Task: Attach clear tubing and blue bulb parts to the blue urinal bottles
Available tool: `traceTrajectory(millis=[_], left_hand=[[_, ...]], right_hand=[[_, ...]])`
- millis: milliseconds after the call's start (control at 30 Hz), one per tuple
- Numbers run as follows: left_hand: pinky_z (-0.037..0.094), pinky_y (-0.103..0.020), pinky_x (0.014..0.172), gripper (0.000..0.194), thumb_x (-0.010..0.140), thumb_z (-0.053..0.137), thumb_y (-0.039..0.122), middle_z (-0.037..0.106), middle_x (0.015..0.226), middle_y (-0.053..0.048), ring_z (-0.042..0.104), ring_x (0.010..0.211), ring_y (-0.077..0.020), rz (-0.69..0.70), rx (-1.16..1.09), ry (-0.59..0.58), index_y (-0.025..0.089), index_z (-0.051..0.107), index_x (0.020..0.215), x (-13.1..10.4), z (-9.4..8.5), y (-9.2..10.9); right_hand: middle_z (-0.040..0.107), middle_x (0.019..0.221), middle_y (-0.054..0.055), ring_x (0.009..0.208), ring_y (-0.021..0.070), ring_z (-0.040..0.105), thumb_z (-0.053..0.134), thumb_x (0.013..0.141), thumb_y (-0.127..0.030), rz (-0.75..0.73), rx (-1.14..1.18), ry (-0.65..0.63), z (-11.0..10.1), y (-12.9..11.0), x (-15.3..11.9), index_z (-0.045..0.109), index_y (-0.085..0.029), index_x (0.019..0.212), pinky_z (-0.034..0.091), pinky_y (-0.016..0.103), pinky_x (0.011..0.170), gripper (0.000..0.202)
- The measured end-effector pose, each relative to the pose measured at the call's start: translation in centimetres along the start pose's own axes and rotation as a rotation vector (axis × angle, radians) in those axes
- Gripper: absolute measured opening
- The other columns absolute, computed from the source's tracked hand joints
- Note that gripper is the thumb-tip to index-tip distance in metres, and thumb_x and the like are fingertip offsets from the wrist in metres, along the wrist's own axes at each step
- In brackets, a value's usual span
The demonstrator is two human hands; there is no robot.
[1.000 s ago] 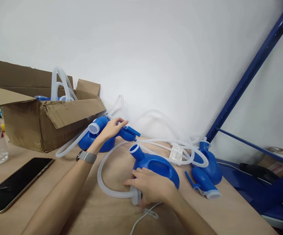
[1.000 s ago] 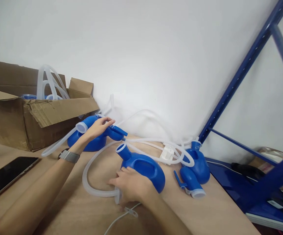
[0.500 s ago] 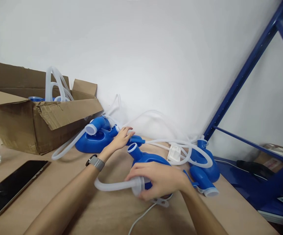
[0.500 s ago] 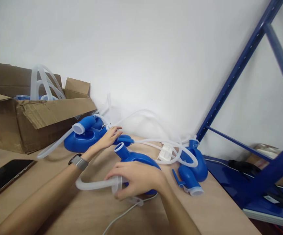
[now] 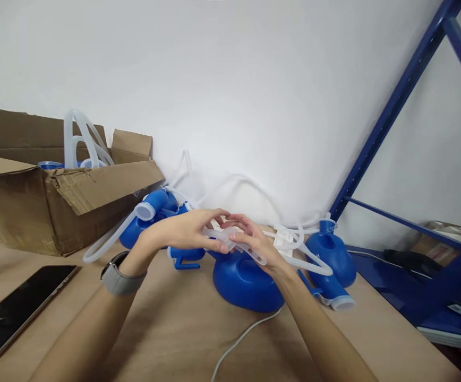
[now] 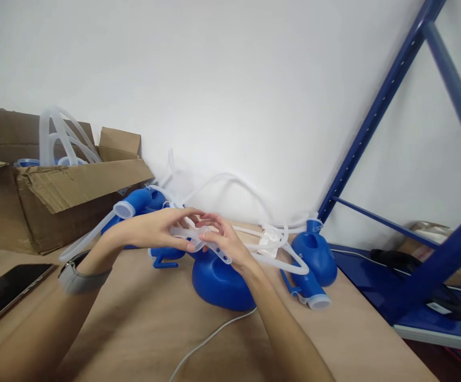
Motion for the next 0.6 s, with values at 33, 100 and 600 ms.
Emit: traceTrajectory(millis=[33, 100, 600], left_hand=[[0.05, -0.033, 0.086, 0.07, 0.082, 0.076, 0.048, 0.072, 0.125, -0.008, 0.068, 0.105, -0.0282, 0.018, 0.037, -0.003, 0.029, 0.055, 0.146, 0.0, 0.3, 0.4], [0.048, -0.031, 0.082, 0.066, 0.084, 0.073, 0.047, 0.075, 0.116, -0.006, 0.069, 0.095, -0.026, 0.057, 0.095, -0.014, 0.03, 0.056, 0.146, 0.0, 0.7, 0.8], [0.049, -0.03, 0.066, 0.063, 0.069, 0.078, 0.045, 0.079, 0.097, -0.006, 0.071, 0.067, -0.0235, -0.218, 0.199, -0.094, 0.024, 0.073, 0.129, -0.1, 0.1, -6.8]], right_hand=[[0.066, 0.125, 0.007, 0.097, 0.0211, 0.068, 0.076, 0.079, -0.045, 0.005, 0.029, 0.049, -0.1, 0.2, 0.0, 0.055, -0.026, 0.121, 0.056, 0.031, 0.075, 0.051], [0.066, 0.125, 0.008, 0.095, 0.0201, 0.07, 0.064, 0.088, -0.059, 0.004, 0.026, 0.099, -0.6, 0.4, -0.1, 0.05, -0.027, 0.126, 0.057, 0.032, 0.076, 0.052], [0.062, 0.137, 0.013, 0.126, 0.0326, 0.058, 0.078, 0.078, -0.06, 0.009, -0.956, -0.367, -2.3, 3.7, -0.2, 0.065, -0.02, 0.134, 0.043, 0.047, 0.112, 0.07]])
Point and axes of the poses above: each hand's wrist, its own x-axis towards the middle knuckle, its own z-axis out of the palm, y = z × x, the point moved 8 cm from there along x, towards the middle knuckle
